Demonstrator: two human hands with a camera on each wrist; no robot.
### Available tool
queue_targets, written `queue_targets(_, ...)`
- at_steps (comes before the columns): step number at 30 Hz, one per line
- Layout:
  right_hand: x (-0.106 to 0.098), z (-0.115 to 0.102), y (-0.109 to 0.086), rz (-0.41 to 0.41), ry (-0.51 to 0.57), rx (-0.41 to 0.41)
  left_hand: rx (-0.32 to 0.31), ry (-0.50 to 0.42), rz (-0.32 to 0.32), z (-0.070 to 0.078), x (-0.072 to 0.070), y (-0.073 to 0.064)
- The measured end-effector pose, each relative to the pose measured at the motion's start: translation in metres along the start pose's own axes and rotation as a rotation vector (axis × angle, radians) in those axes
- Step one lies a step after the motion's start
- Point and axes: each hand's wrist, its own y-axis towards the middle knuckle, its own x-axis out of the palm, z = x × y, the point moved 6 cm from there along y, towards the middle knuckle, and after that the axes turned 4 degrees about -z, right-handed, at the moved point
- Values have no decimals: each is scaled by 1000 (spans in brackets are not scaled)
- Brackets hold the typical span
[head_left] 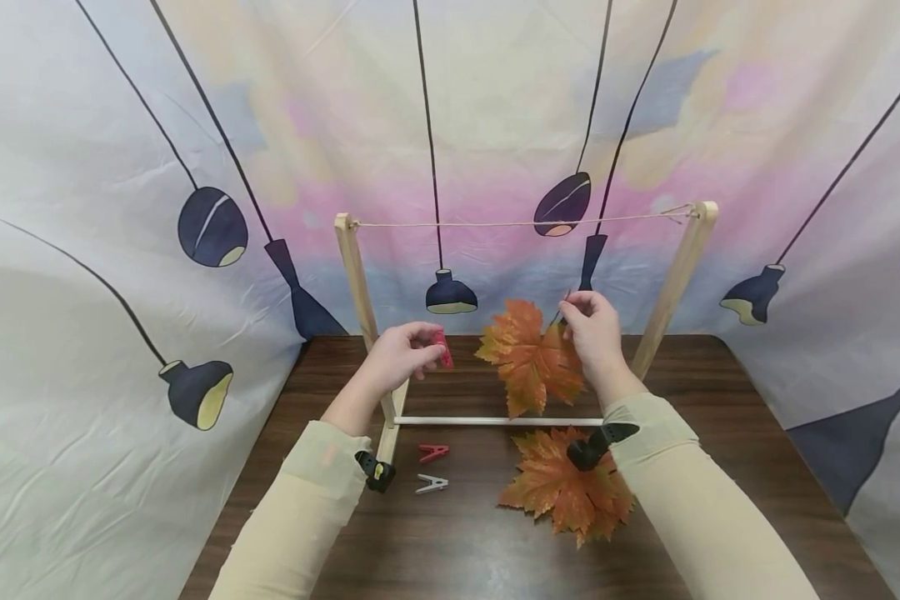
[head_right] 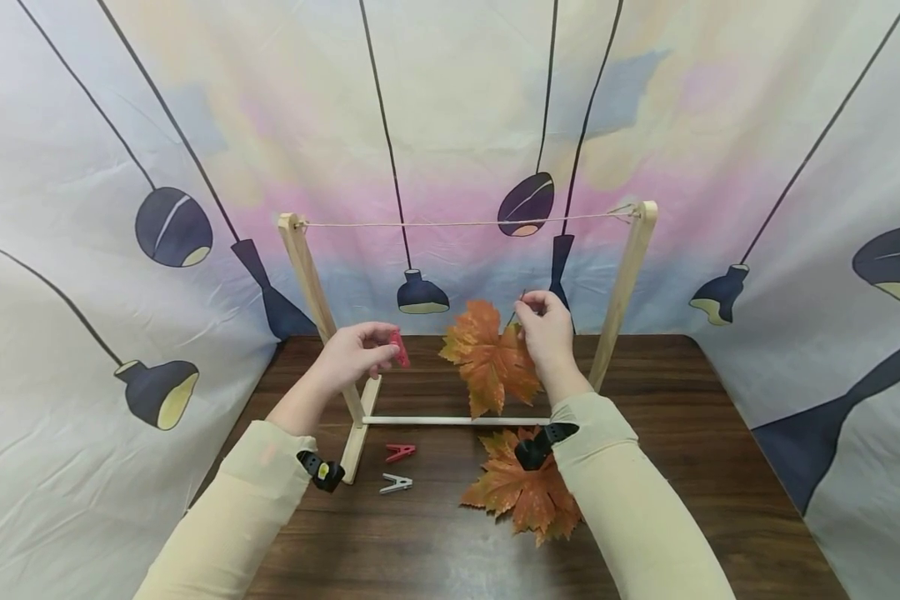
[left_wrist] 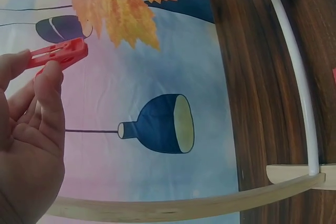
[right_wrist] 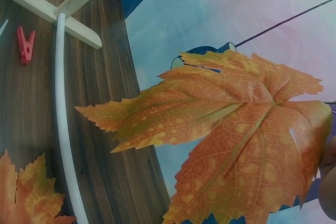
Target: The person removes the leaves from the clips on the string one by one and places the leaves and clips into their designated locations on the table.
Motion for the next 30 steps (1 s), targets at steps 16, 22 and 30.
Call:
queue_targets(16, -15, 11, 2, 51, 67, 65, 29, 103, 14, -9, 1, -3)
queue_targets(22, -18, 14, 1, 55, 71, 71, 10, 122, 33, -16, 2, -4)
queue_targets(30, -22, 25, -2, 86, 49, 76, 1, 95, 41, -26, 4, -9)
